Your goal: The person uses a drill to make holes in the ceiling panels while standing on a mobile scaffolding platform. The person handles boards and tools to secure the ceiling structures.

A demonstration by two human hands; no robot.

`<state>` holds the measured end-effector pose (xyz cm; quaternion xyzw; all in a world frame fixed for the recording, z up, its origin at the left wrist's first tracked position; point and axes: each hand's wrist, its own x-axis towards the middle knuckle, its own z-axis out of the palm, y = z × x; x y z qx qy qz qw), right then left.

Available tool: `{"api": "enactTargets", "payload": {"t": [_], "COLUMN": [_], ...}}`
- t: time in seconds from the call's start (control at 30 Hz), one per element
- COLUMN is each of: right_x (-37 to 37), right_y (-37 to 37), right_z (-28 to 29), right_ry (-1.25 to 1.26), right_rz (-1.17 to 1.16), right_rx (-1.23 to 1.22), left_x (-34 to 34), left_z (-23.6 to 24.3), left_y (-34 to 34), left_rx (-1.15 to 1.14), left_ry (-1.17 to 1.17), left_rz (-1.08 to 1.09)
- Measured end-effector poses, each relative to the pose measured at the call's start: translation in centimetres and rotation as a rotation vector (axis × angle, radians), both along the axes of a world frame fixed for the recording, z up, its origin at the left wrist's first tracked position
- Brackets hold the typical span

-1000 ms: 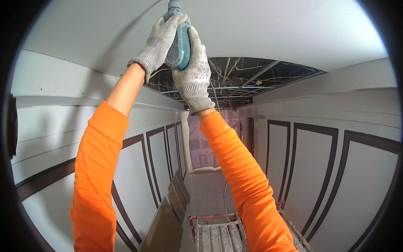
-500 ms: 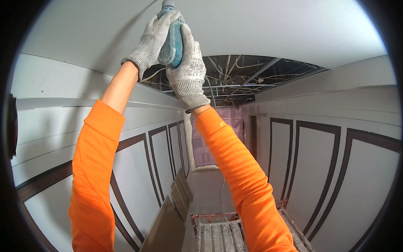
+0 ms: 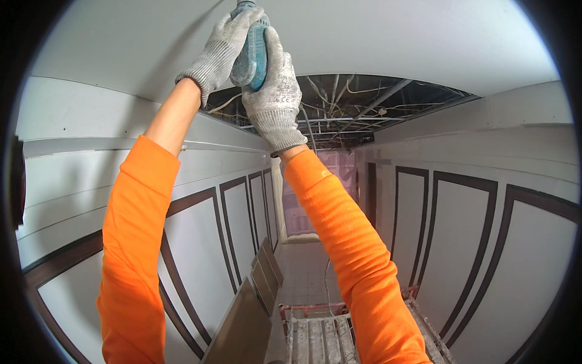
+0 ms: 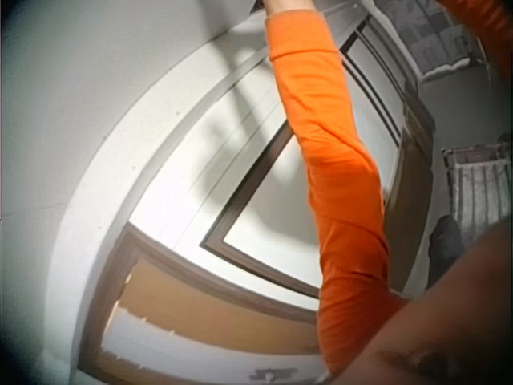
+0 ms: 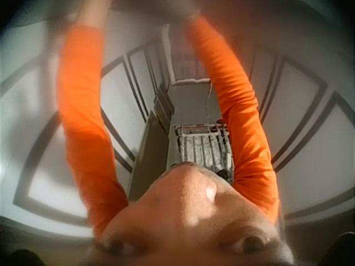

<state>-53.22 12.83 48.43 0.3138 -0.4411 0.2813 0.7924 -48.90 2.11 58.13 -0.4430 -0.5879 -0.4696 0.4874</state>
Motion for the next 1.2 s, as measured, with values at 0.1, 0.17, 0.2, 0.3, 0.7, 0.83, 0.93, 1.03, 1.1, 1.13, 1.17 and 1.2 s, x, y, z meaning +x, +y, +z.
{"api": "enactTargets", "payload": {"t": [0.1, 0.17, 0.2, 0.3, 0.7, 0.83, 0.93, 1.03, 1.1, 1.13, 1.17, 1.2], "right_x": [0.1, -0.2, -0.2, 0.0, -0.4, -0.4, -0.2, 0.1, 0.2, 0.1, 0.1, 0.0], "right_y": [-0.5, -0.5, -0.3, -0.3, -0.8, -0.2, -0.5, -0.2, -0.6, -0.6, -0.5, -0.5], "right_z": [-0.2, 0.1, 0.1, 0.2, 0.4, 0.4, 0.2, 0.3, 0.3, 0.3, 0.3, 0.3], "right_ry": [-0.015, -0.009, -0.02, -0.04, 0.024, 0.052, -0.012, 0.018, -0.008, -0.011, -0.017, -0.023], "right_rz": [-0.013, -0.007, -0.022, 0.004, 0.025, 0.012, 0.037, 0.008, -0.013, -0.014, -0.01, -0.006], "right_rx": [0.003, 0.007, 0.0, -0.008, 0.003, 0.003, 0.015, 0.004, -0.008, -0.009, -0.016, -0.024], "left_x": [-0.5, 0.4, 0.8, 1.6, 2.0, 2.1, 2.2, 3.7, 2.8, 2.6, 2.4, 2.2], "left_z": [0.1, -0.1, -0.2, -0.6, -0.4, -0.4, -0.7, -1.7, -0.2, -0.1, 0.0, 0.1], "left_y": [-0.1, 0.0, 0.0, 0.5, 0.0, 0.4, 0.2, 0.5, 0.3, 0.3, 0.2, 0.2], "left_rx": [0.02, 0.013, 0.008, 0.064, 0.035, 0.017, 0.033, 0.007, 0.03, 0.03, 0.014, -0.002], "left_ry": [0.045, 0.017, -0.01, 0.011, -0.034, -0.033, -0.015, 0.002, -0.075, -0.078, -0.056, -0.034], "left_rz": [0.028, -0.067, -0.162, -0.141, -0.094, -0.107, -0.095, -0.152, -0.135, -0.136, -0.124, -0.112]}}
